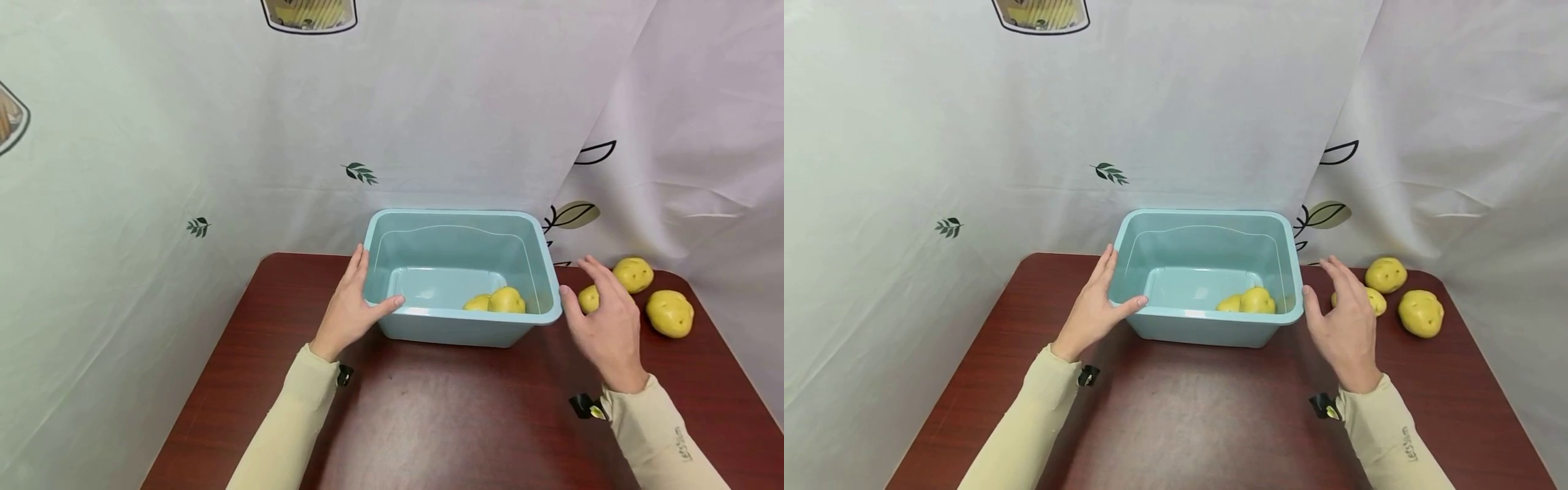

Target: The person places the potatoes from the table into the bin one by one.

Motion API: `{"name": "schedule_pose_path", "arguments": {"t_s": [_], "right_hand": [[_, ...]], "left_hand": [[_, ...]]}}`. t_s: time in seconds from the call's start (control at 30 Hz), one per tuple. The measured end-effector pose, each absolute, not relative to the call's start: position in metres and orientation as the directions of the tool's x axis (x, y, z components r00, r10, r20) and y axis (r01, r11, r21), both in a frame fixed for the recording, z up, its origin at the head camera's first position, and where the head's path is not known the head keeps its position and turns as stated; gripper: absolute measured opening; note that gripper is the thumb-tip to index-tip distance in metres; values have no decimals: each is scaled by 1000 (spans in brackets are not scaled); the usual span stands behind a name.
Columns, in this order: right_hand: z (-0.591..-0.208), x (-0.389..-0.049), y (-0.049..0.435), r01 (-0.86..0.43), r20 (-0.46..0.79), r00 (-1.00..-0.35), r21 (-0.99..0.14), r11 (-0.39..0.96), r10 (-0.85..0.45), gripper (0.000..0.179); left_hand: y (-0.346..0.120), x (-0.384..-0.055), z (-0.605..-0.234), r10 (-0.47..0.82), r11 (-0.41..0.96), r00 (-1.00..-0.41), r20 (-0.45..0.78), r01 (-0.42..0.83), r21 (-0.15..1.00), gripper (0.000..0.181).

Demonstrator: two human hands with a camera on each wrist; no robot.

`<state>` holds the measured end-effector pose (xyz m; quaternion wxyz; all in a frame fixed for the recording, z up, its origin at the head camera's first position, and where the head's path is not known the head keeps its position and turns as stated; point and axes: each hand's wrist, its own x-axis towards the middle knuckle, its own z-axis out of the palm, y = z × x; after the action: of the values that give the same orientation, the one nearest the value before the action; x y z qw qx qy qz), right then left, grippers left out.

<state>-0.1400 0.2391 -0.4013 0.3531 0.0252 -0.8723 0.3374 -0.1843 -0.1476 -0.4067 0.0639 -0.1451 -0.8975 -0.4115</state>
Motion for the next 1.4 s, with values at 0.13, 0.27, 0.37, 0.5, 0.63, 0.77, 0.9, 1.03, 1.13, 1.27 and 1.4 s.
{"name": "schedule_pose_path", "arguments": {"t_s": [0.13,0.27,0.37,0.5,0.63,0.77,0.9,1.03,1.13,1.27,1.4], "right_hand": [[-404,-142,243,-261,631,-746,-571,778,213,45],[-406,-143,245,-250,631,-743,-570,783,222,45],[-408,-144,247,-240,626,-746,-573,784,229,44],[-412,-146,250,-216,608,-757,-579,786,240,45],[-417,-147,254,-188,586,-769,-588,786,255,45],[-421,-149,257,-171,569,-780,-593,787,260,44],[-425,-151,260,-151,549,-794,-594,790,261,44],[-429,-154,264,-128,526,-806,-600,789,270,45],[-433,-156,267,-114,514,-811,-608,786,280,45],[-437,-157,270,-92,488,-821,-626,775,297,46],[-441,-158,273,-75,469,-829,-633,770,305,47]], "left_hand": [[-148,-184,-406,204,621,-951,230,308,721,111],[-147,-184,-406,202,625,-952,230,307,718,111],[-147,-184,-406,201,627,-953,228,304,717,111],[-148,-184,-407,204,625,-952,228,306,718,110],[-147,-184,-407,204,624,-952,227,305,720,110],[-147,-183,-407,199,623,-953,230,304,720,112],[-148,-184,-408,200,624,-951,237,310,717,112],[-148,-184,-408,201,626,-950,237,311,715,112],[-147,-184,-408,201,626,-950,238,312,715,112],[-147,-183,-407,200,624,-950,241,313,716,111],[-146,-184,-407,202,626,-949,241,314,714,111]]}}
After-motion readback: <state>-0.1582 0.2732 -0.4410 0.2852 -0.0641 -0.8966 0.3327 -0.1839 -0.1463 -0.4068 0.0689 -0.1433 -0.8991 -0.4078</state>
